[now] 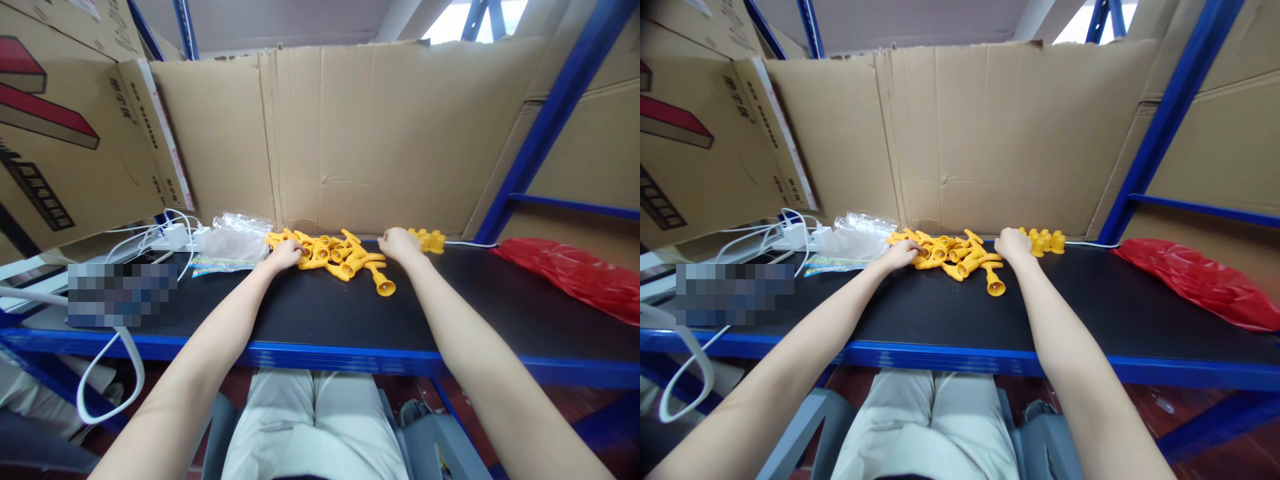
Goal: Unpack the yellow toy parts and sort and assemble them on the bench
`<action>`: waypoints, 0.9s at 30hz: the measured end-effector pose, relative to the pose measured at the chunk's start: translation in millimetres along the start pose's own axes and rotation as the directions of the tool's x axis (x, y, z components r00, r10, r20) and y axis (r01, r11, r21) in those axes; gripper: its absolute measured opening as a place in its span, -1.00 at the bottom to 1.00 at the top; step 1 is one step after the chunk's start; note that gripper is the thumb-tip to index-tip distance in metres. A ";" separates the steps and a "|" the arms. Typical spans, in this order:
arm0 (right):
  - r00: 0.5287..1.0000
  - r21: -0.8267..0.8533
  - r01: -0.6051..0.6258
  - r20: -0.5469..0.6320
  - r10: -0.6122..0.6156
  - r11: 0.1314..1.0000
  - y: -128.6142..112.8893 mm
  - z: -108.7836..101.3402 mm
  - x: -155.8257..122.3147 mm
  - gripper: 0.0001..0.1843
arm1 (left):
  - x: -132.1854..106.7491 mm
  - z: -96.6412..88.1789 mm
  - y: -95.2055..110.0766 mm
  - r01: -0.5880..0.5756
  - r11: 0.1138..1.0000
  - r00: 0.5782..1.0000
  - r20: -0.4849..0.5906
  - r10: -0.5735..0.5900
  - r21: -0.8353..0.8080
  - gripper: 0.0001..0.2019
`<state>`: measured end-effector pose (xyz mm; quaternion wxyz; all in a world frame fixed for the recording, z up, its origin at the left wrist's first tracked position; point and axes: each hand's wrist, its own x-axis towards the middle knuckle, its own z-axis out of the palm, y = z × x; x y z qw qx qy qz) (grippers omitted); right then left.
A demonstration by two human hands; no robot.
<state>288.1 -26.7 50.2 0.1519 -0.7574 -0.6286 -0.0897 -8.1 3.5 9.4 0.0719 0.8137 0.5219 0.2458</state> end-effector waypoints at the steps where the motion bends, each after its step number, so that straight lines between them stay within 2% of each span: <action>1: 1.000 -0.002 0.013 -0.004 -0.013 1.000 -1.6 -0.4 -0.9 -0.62 | 0.0 0.3 0.2 0.002 1.000 1.000 0.014 -0.002 0.006 -0.61; 6: 0.999 -0.008 0.041 -0.015 -0.042 0.999 -5.3 -0.5 -2.8 -0.63 | -5.8 -5.6 10.7 -0.045 0.997 0.994 0.099 0.039 0.058 -0.58; 9: 0.998 -0.001 0.054 -0.014 -0.054 0.999 -5.5 1.2 -2.1 -0.63 | -9.4 -8.4 17.6 -0.065 0.995 0.990 0.129 0.054 0.080 -0.73; 12: 0.998 0.011 0.065 -0.013 -0.065 0.998 -5.6 2.7 -1.0 -0.63 | -9.6 -8.7 17.7 -0.090 0.994 0.987 0.136 0.081 0.060 -0.81; 16: 0.998 0.019 0.067 -0.008 -0.067 0.998 -6.1 2.9 -0.3 -0.63 | -8.3 -8.4 14.1 -0.066 0.998 0.984 0.164 0.063 0.013 -0.77; 22: 0.997 0.023 0.081 -0.007 -0.080 0.996 -6.7 2.6 -0.5 -0.64 | -9.8 -9.9 19.4 0.017 0.995 0.998 0.065 -0.011 -0.103 -0.81; 27: 0.994 0.036 0.108 -0.013 -0.108 0.993 -8.0 2.8 -1.7 -0.66 | -7.8 -9.8 17.5 -0.010 0.997 0.999 -0.035 0.007 -0.082 -0.79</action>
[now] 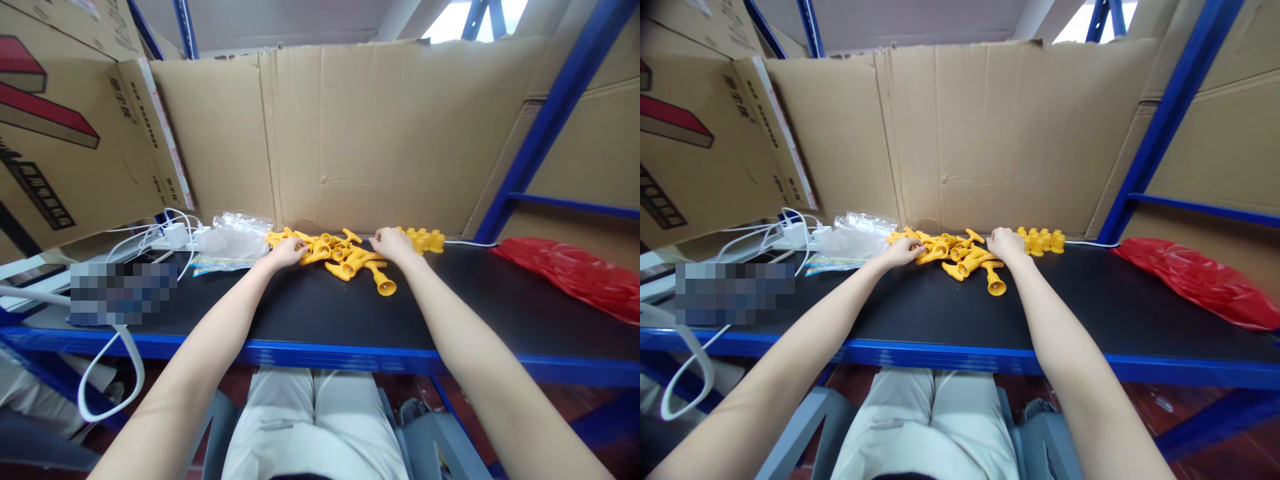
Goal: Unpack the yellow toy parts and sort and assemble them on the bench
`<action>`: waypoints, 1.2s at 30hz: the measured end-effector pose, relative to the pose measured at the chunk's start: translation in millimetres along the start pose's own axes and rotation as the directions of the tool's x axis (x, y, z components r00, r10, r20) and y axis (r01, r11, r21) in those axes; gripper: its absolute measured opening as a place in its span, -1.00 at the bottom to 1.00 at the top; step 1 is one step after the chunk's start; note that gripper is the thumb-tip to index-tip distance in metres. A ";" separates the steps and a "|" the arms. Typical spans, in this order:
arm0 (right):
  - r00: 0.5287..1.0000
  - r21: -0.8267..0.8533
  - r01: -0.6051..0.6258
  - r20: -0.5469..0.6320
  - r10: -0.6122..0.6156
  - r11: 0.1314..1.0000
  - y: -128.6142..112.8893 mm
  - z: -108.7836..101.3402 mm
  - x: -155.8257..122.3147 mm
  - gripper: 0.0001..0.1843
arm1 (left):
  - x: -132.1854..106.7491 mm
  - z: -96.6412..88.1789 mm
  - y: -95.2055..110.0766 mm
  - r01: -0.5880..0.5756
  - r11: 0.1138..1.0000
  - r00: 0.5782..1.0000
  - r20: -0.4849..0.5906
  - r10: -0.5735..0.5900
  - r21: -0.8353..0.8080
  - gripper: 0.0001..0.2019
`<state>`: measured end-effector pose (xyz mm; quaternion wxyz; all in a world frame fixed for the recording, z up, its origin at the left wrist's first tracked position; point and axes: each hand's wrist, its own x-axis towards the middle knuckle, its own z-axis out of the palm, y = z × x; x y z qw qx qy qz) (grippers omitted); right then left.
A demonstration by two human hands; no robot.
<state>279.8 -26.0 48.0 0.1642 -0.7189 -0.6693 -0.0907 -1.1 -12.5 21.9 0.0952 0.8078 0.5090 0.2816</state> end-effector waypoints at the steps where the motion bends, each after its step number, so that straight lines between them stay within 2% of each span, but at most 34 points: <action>1: 1.000 0.002 0.007 -0.006 -0.007 1.000 -0.6 -0.4 -0.5 -0.66 | 0.4 -0.1 -0.7 -0.015 1.000 1.000 -0.027 0.015 0.012 -0.77; 5: 0.997 0.030 0.050 -0.062 -0.048 0.998 -5.2 -4.4 -4.4 -0.66 | 0.2 -1.7 2.9 -0.037 0.999 0.986 -0.165 0.036 -0.002 -0.73; 8: 0.977 0.097 0.176 -0.134 -0.163 0.979 -12.8 -8.6 -9.5 -0.66 | -0.5 -3.6 11.7 -0.050 0.996 0.955 -0.297 0.027 -0.072 -0.77; 10: 0.940 0.165 0.309 -0.204 -0.274 0.937 -20.7 -10.9 -14.2 -0.67 | 0.0 -4.5 16.8 -0.052 0.991 0.923 -0.384 0.000 -0.124 -0.81; 14: 0.826 0.294 0.551 -0.330 -0.458 0.781 -41.2 -11.9 -26.4 -0.67 | 2.8 -5.1 21.1 -0.096 0.964 0.857 -0.513 -0.047 -0.247 -0.81; 17: 0.747 0.319 0.660 -0.367 -0.554 0.680 -55.3 -9.3 -34.6 -0.65 | 3.2 -5.5 23.4 -0.178 0.946 0.798 -0.602 -0.023 -0.272 -0.73; 19: 0.714 0.307 0.699 -0.358 -0.602 0.646 -61.5 -6.2 -37.6 -0.64 | 2.1 -5.3 26.2 -0.219 0.938 0.781 -0.625 0.002 -0.270 -0.68; 21: 0.702 0.289 0.712 -0.313 -0.640 0.640 -64.3 -1.8 -38.1 -0.64 | 0.8 -4.6 29.3 -0.231 0.935 0.795 -0.606 0.023 -0.268 -0.70; 24: 0.694 0.260 0.719 -0.223 -0.684 0.644 -63.3 7.5 -34.9 -0.66 | -0.6 -2.8 32.2 -0.205 0.939 0.841 -0.541 0.024 -0.277 -0.77; 29: 0.647 0.256 0.754 -0.132 -0.751 0.605 -60.0 20.5 -29.2 -0.78 | -0.6 -0.7 30.1 -0.119 0.932 0.902 -0.429 -0.042 -0.341 -0.79; 33: 0.694 0.299 0.713 -0.170 -0.700 0.634 -64.8 21.4 -32.2 -0.76 | -0.7 2.3 27.3 -0.077 0.919 0.945 -0.322 -0.056 -0.386 -0.77; 36: 0.734 0.399 0.666 -0.203 -0.648 0.630 -70.2 22.2 -36.3 -0.62 | -2.7 5.6 29.6 -0.083 0.872 0.974 -0.222 -0.030 -0.483 -0.72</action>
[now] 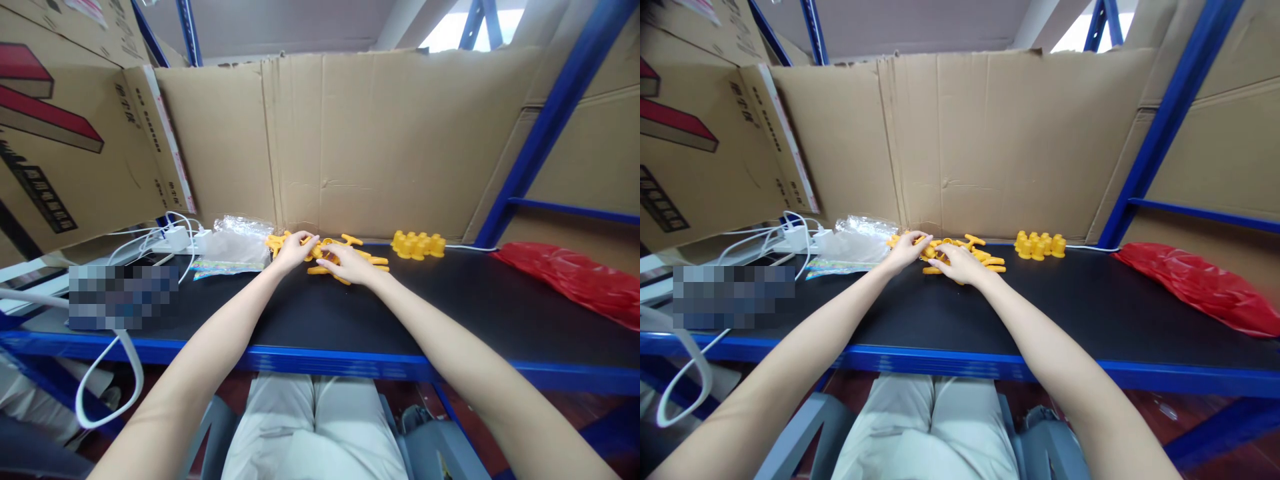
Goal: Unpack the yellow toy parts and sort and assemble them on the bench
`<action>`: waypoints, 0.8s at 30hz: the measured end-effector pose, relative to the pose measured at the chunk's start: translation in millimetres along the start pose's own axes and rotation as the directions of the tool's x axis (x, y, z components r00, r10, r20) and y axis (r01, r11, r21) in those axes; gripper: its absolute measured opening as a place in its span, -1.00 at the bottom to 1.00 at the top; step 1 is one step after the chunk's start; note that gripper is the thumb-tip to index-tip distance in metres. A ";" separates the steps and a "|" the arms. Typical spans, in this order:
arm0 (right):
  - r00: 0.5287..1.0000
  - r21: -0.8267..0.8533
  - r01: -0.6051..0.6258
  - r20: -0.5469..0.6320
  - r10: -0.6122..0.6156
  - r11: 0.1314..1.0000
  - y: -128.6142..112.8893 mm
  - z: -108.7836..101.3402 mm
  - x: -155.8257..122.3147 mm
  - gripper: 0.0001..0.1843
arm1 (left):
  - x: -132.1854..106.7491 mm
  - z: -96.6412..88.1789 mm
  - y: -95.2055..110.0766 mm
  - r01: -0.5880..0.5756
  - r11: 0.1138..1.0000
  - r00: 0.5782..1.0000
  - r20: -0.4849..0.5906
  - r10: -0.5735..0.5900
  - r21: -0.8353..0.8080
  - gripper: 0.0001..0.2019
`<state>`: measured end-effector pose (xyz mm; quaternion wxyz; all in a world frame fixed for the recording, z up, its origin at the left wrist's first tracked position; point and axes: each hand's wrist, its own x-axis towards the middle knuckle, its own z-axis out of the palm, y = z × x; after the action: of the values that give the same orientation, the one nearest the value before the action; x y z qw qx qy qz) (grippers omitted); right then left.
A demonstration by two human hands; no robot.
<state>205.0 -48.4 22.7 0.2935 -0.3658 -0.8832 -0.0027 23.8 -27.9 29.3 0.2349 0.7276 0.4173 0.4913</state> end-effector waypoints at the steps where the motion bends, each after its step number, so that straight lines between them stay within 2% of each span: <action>1: 1.000 0.028 -0.005 -0.016 0.005 1.000 -1.3 1.6 0.2 -0.58 | -1.2 1.5 1.2 0.017 0.999 0.999 0.035 -0.015 -0.051 -0.71; 4: 0.995 0.118 0.019 -0.097 -0.007 0.993 -3.5 5.8 1.3 -0.60 | -4.4 6.0 6.4 0.076 0.984 0.991 0.121 -0.057 -0.159 -0.70; 7: 0.983 0.232 0.029 -0.183 0.014 0.972 -4.2 5.7 3.2 -0.66 | -5.0 8.3 9.9 0.097 0.976 0.984 0.166 -0.064 -0.194 -0.71; 10: 0.956 0.318 -0.076 -0.247 0.160 0.945 -0.6 -2.7 5.3 -0.66 | -2.9 6.9 6.8 0.099 0.981 0.988 0.134 -0.078 -0.165 -0.73; 13: 0.878 0.321 -0.215 -0.349 0.326 0.922 12.7 -22.1 5.5 -0.65 | -0.6 2.8 -3.3 0.067 0.997 0.995 0.071 -0.069 0.028 -0.80; 15: 0.788 0.283 -0.336 -0.439 0.433 0.898 27.6 -40.5 2.5 -0.67 | 0.0 0.2 -11.1 0.042 0.980 0.994 0.094 -0.062 0.195 -0.84; 17: 0.665 0.214 -0.497 -0.528 0.528 0.841 45.7 -60.7 -4.1 -0.70 | -0.5 -1.0 -17.1 0.053 0.958 0.976 0.189 -0.109 0.281 -0.80; 20: 0.402 0.141 -0.764 -0.660 0.635 0.629 75.5 -86.8 -21.2 -0.71 | -2.3 -0.3 -20.8 0.063 0.952 0.911 0.372 -0.178 0.301 -0.67; 22: 0.281 0.155 -0.853 -0.669 0.688 0.498 94.7 -97.4 -35.7 -0.71 | -3.4 1.0 -20.4 0.074 0.954 0.881 0.428 -0.199 0.292 -0.61; 24: 0.190 0.178 -0.907 -0.636 0.748 0.381 111.5 -101.3 -50.5 -0.71 | -4.3 2.1 -19.0 0.087 0.951 0.876 0.431 -0.215 0.296 -0.60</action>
<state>357.8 -21.5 56.8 0.4745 -0.7926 -0.3766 -0.0697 17.9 -21.1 12.0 0.2641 0.8127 0.4684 0.2245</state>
